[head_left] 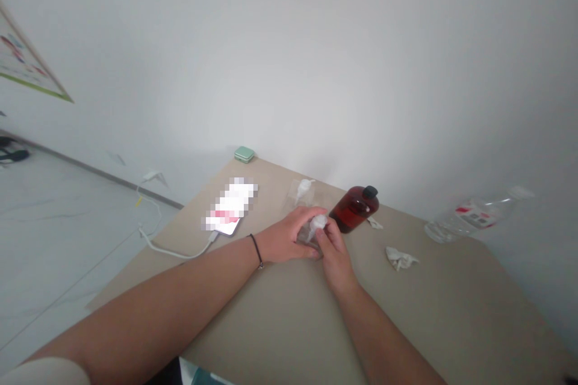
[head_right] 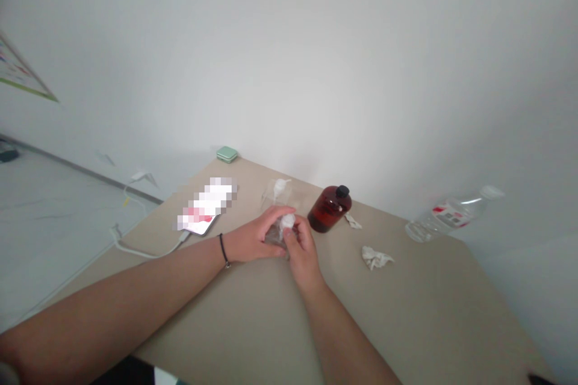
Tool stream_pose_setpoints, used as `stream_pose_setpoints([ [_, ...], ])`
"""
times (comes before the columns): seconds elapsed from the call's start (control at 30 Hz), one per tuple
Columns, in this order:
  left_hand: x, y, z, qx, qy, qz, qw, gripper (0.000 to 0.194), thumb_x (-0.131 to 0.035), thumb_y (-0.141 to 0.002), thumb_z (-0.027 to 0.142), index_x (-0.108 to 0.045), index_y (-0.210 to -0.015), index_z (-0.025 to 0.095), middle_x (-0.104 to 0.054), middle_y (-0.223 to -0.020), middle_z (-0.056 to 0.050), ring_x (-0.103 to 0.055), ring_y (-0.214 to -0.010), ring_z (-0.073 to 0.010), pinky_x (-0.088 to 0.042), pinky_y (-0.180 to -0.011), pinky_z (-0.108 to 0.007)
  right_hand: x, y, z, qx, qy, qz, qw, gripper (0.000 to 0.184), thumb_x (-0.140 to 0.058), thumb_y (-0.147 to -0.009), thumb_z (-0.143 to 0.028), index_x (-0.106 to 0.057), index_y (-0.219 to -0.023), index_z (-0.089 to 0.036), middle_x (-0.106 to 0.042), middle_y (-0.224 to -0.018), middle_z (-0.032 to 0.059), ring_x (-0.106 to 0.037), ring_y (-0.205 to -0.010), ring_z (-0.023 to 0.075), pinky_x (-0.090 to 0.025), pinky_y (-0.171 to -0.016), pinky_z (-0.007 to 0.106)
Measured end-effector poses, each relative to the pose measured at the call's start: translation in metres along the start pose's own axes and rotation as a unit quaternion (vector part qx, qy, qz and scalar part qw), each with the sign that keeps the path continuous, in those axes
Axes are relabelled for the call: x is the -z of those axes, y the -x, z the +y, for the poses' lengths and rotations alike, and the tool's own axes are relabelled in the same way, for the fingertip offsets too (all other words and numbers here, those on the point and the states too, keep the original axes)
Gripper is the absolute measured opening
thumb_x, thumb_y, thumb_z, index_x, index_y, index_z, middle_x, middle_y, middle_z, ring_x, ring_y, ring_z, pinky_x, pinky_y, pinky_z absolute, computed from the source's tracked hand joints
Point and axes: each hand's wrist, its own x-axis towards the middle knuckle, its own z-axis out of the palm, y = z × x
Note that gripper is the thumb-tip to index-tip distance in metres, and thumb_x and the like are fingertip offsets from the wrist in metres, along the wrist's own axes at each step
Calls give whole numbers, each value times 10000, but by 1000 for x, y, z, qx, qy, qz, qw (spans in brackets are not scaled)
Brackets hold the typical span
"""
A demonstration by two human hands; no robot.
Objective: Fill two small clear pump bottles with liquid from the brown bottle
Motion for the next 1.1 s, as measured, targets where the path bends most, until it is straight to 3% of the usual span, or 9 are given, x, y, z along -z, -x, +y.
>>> stream_pose_setpoints([
  [0.23, 0, 0, 0, 7, -8, -1, 1000, 789, -756, -782, 345, -383, -1475, 286, -492, -1447, -105, -495, -1353, -303, -404, -1172, -447, -1, -1, -1, 1, -2, 0, 1000, 319, -665, -849, -537, -657, -1010, -261, -634, -988, 18, -597, -961, 231, -486, -912, 387],
  [0.63, 0, 1, 2, -4, 3, 3, 1000, 802, -782, -781, 283, -389, -1476, 211, -486, -1436, -139, -488, -1351, -330, -402, -1164, -472, 0, -1, 3, 5, -5, 0, 1000, 299, -668, -856, -519, -664, -1018, -267, -638, -996, 12, -598, -967, 224, -480, -916, 380],
  [0.83, 0, 0, 1, 13, 0, -4, 1000, 815, -780, -776, 309, -374, -1482, 279, -470, -1464, -117, -471, -1376, -305, -390, -1183, -457, 0, 0, 0, 1, -5, -3, 1000, 293, -661, -864, -512, -659, -1026, -267, -639, -995, 12, -602, -963, 224, -481, -915, 382],
  [1.1, -1, 0, 0, 15, 8, -7, 1000, 812, -762, -781, 351, -364, -1485, 279, -461, -1468, -107, -467, -1375, -296, -389, -1182, -437, 0, -1, 2, 4, -5, -7, 1000, 319, -665, -859, -524, -653, -1035, -259, -631, -991, 14, -592, -957, 222, -472, -909, 376],
])
